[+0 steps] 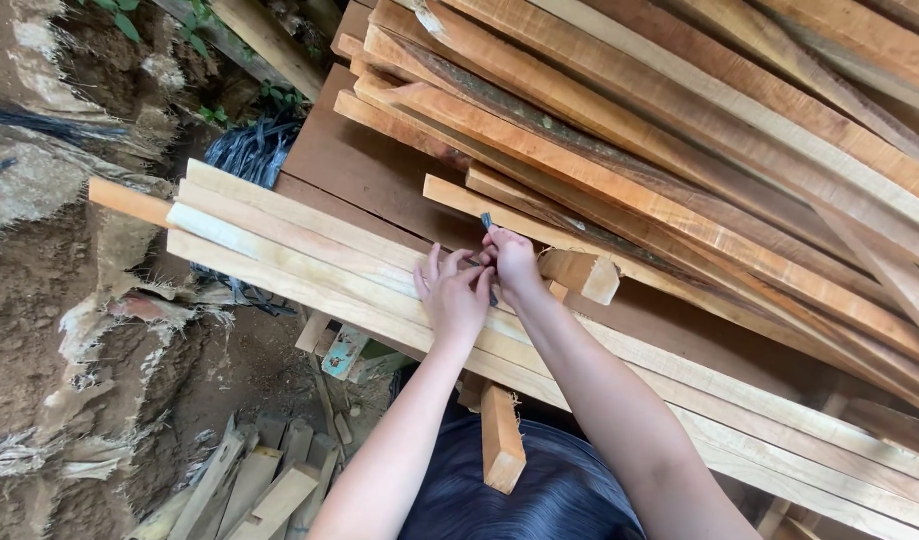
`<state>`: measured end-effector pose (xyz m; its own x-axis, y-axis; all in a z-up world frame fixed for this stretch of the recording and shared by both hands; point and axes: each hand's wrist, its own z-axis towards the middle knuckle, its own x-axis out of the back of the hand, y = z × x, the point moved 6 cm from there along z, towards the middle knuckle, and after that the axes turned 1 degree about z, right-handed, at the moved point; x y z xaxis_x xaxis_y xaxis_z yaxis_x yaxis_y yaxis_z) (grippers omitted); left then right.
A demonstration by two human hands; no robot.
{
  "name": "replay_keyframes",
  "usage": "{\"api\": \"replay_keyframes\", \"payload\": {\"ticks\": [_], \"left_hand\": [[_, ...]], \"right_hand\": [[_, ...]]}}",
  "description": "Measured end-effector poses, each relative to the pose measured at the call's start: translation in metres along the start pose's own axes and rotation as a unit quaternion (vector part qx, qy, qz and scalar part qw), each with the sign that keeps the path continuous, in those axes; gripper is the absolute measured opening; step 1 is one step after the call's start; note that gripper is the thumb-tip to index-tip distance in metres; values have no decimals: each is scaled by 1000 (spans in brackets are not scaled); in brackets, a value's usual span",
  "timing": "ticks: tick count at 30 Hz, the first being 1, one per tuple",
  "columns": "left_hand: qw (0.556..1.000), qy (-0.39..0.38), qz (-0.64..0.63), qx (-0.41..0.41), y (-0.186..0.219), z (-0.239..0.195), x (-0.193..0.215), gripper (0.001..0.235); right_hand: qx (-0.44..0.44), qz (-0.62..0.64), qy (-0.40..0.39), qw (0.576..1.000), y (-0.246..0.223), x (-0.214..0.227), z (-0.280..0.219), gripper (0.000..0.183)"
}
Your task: The person arranges several thin wooden planks on a workbench and secures them into a bundle using a black plastic strap. They wrap the strap around the wood, pull it tight, and tie a knot to hold the pieces together.
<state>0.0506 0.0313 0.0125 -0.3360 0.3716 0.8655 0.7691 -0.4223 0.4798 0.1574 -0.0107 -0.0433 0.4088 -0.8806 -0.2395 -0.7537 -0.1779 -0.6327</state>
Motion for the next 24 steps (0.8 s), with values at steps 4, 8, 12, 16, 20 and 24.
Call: {"api": "replay_keyframes", "payload": {"ticks": [4,8,12,16,20,24], "left_hand": [[1000,18,7,-22,5,-2,-8,17],[998,55,21,-35,6,6,-14,18],[997,60,25,-41,4,-1,-13,16],[997,60,31,-38,4,1,-9,16],[997,58,-22,-47,2,-2,-7,16],[966,245,-63,-53,-22,-40,28,66]], "right_hand": [[-5,56,11,998,13,12,26,30],[-30,90,39,995,29,19,59,30],[-29,105,61,992,20,9,44,31],[0,94,59,994,23,10,46,31],[75,-135,10,988,26,18,54,29],[231,-470,18,852,-4,20,0,35]]}}
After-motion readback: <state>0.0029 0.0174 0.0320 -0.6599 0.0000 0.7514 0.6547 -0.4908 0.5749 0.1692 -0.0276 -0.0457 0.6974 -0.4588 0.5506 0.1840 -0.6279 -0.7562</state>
